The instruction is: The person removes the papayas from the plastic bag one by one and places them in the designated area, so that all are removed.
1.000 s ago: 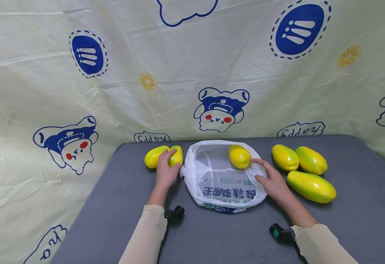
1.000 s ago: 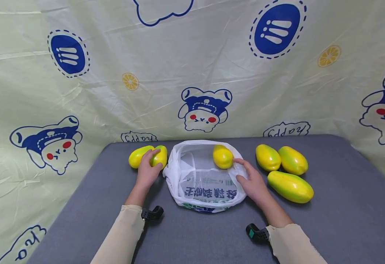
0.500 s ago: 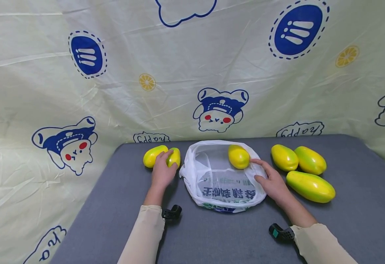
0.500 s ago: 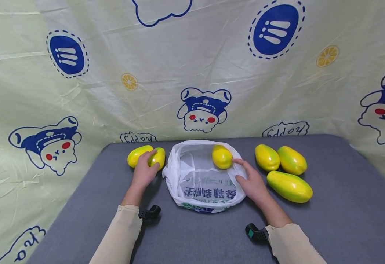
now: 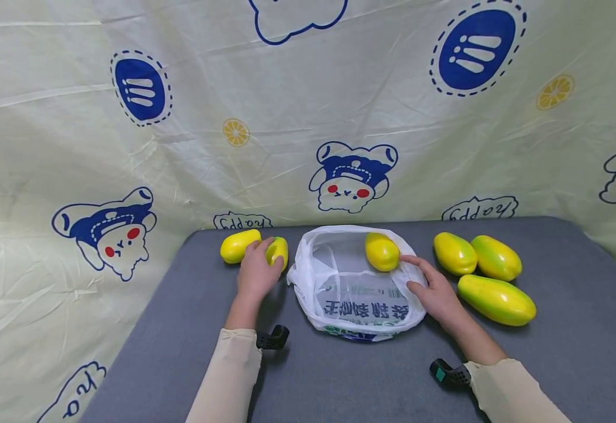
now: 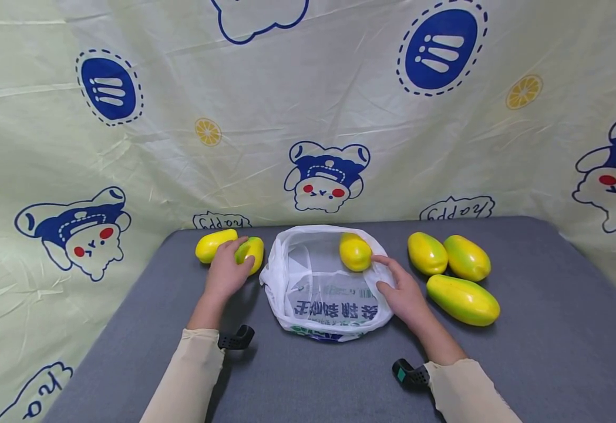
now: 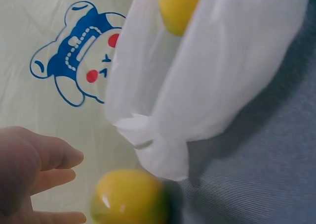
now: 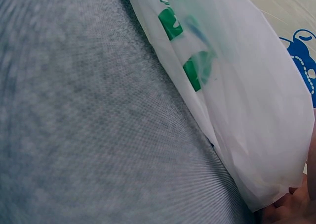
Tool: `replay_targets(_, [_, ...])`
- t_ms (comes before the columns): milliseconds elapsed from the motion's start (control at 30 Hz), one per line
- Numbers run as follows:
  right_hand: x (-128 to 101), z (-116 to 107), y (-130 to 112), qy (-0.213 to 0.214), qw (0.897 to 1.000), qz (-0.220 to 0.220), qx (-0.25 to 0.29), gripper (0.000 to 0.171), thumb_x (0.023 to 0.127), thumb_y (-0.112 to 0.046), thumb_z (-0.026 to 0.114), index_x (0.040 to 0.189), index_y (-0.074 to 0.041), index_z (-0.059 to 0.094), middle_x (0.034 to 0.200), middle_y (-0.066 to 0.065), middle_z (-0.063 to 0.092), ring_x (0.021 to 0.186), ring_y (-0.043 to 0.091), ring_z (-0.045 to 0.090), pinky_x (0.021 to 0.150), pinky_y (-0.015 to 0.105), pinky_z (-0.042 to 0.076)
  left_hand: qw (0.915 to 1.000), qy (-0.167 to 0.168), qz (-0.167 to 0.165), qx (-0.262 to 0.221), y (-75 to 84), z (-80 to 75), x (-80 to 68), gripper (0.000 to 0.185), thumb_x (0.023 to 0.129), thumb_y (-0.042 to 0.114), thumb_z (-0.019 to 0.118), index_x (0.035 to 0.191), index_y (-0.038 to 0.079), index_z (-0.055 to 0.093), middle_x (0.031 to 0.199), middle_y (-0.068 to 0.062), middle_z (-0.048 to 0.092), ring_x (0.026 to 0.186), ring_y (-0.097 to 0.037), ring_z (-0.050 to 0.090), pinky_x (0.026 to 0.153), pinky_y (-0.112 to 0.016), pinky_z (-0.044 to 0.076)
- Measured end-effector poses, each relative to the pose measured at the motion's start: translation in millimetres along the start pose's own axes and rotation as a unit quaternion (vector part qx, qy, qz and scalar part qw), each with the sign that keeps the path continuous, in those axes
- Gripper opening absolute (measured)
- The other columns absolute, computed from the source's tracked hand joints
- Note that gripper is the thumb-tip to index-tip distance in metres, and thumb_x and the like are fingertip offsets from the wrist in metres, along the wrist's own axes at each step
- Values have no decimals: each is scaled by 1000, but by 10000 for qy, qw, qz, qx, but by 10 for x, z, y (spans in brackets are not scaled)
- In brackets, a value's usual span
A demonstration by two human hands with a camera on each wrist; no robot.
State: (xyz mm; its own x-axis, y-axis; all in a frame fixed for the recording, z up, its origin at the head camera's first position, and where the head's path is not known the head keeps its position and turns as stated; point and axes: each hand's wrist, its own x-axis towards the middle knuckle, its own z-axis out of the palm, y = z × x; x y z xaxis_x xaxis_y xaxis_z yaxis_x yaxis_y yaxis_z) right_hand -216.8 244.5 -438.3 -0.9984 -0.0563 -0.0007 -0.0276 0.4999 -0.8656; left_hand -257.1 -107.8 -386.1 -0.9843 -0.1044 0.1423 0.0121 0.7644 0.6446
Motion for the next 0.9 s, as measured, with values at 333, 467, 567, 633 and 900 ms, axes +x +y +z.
replay_targets(333, [-1,-11,12,1,10000,-29,18,55,100,-10,49,153,-19,36,167,19,17,152,45,16,118,67,18,9981,329,321,-401,201,-16,-62,46,95,24,61,141,19,56,154,-13,43,140,-33,44,114,-55,38])
replay_targets(467, [-4,-5,10,20,10000,-17,-35,55,100,-11,50,153,-20,36,167,18,18,152,45,17,117,68,18,9934,362,628,-883,249,13,-84,42,96,21,61,138,17,58,150,-10,48,139,-30,46,115,-51,38])
replay_targets(567, [-8,-1,1,21,10000,7,-80,56,100,-12,50,153,-21,36,167,18,18,152,45,17,117,68,18,9853,324,884,-1424,283,35,-100,39,96,17,62,135,16,60,146,-7,53,137,-27,48,116,-49,38])
replay_targets(633, [-10,-2,-8,22,10000,16,-73,56,100,-12,50,153,-21,36,167,18,18,152,45,17,117,68,18,9803,296,1050,-1646,310,53,-113,38,96,16,62,134,16,61,143,-7,55,134,-27,51,114,-49,40])
replay_targets(900, [-25,-8,-16,15,10000,15,18,57,100,-12,50,154,-21,35,167,17,18,152,44,17,117,68,18,9742,-228,1624,-1551,423,226,-205,38,96,13,61,134,14,61,142,-6,57,132,-25,53,111,-46,44])
